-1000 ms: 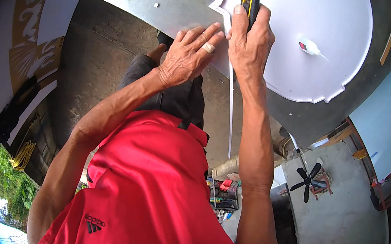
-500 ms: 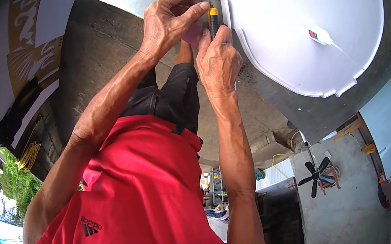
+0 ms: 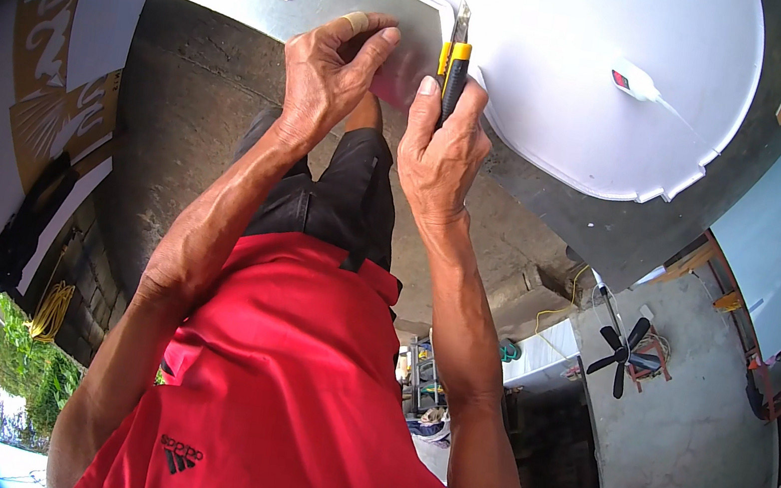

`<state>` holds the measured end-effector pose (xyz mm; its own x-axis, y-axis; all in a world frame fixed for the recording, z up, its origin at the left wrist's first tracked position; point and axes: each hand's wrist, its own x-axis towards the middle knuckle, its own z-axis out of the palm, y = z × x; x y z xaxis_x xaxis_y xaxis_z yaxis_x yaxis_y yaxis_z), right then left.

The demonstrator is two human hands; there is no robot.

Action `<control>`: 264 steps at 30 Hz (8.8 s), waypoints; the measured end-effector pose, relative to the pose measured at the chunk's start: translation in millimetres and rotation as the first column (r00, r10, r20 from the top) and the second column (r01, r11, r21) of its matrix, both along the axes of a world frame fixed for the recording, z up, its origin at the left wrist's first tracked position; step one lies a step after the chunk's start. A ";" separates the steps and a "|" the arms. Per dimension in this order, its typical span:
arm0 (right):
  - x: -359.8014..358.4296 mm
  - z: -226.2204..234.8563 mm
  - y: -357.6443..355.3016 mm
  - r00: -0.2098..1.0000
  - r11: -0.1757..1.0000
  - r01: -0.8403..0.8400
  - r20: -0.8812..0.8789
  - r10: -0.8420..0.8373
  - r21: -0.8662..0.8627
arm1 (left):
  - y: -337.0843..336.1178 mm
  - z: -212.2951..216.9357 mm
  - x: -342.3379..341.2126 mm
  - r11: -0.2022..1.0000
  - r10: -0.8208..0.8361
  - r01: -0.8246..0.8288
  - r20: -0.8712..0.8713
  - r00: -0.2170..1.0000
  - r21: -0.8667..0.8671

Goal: The person applies glue to the edges of a white plastic shape and attaches a thin white strip along the perimeter. They use a utility knife to trim the excess strip and smooth the joints by hand. The process involves repeated gluing, cutting, and pressing to secure the trim around the object.

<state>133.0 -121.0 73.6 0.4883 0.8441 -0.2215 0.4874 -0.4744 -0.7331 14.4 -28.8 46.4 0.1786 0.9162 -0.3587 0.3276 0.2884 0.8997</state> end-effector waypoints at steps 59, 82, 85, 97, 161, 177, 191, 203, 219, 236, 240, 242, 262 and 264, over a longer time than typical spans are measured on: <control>44.5 -22.4 -27.4 0.996 0.997 0.080 -0.038 -0.080 -0.007 | -28.6 -7.1 62.3 1.000 0.009 -0.008 -0.095 0.995 0.007; 91.4 -12.3 71.1 0.968 0.933 -0.192 0.098 0.231 -0.304 | -37.7 -10.9 65.1 0.988 0.141 -0.139 -0.036 0.989 0.065; 95.7 -14.2 75.4 0.966 0.919 -0.201 0.085 0.242 -0.339 | -37.9 -9.8 65.5 0.987 0.137 -0.133 -0.042 0.990 0.092; 96.0 -13.7 81.3 0.953 0.897 -0.213 0.121 0.278 -0.388 | -38.5 -7.7 65.2 0.986 0.129 -0.119 -0.078 0.989 0.119; 92.2 1.8 70.1 0.960 0.932 -0.277 -0.018 0.280 -0.232 | -13.5 7.3 50.0 0.946 0.045 -0.071 -0.090 0.995 -0.315; 89.8 -8.1 31.3 0.780 0.950 -0.191 0.549 0.299 -0.247 | -22.1 0.6 51.9 0.946 0.099 -0.099 -0.018 0.995 -0.309; 77.6 -19.4 63.7 0.959 0.963 -0.265 0.092 0.268 -0.046 | -16.1 5.2 54.5 0.921 0.101 -0.073 0.056 0.993 -0.383; 77.2 -3.2 110.8 0.932 0.734 -0.162 0.143 0.334 -0.660 | -18.1 1.9 54.6 0.940 0.050 -0.038 0.029 0.998 -0.340; 81.4 -5.5 126.5 0.926 0.634 -0.144 0.122 0.356 -0.760 | -19.5 -2.7 54.2 0.949 0.043 -0.030 0.032 0.999 -0.314; 86.1 -22.2 119.6 0.855 0.686 -0.160 0.248 0.456 -0.709 | -21.8 -2.5 55.5 0.955 0.083 -0.065 0.049 0.995 -0.289; 82.7 -16.5 124.4 0.890 0.653 -0.155 0.182 0.417 -0.741 | -20.7 -3.4 54.8 0.956 0.048 -0.039 0.024 0.999 -0.292; 82.8 -13.6 125.0 0.910 0.636 -0.151 0.145 0.388 -0.757 | -20.4 -2.7 55.3 0.955 0.025 -0.018 0.019 0.999 -0.295; 91.5 3.5 118.4 0.927 0.719 -0.326 -0.057 0.371 -0.614 | -19.0 -0.9 53.9 0.948 0.027 -0.016 0.030 0.999 -0.318; 91.6 1.0 100.8 0.970 0.855 -0.242 -0.129 0.206 -0.458 | -17.6 0.6 54.0 0.937 0.030 -0.014 0.042 0.999 -0.348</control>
<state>224.7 -20.2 74.7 0.2659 0.7169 -0.6444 0.5761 -0.6542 -0.4901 68.4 -46.4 46.9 0.1838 0.7394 -0.6477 0.2785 0.5927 0.7557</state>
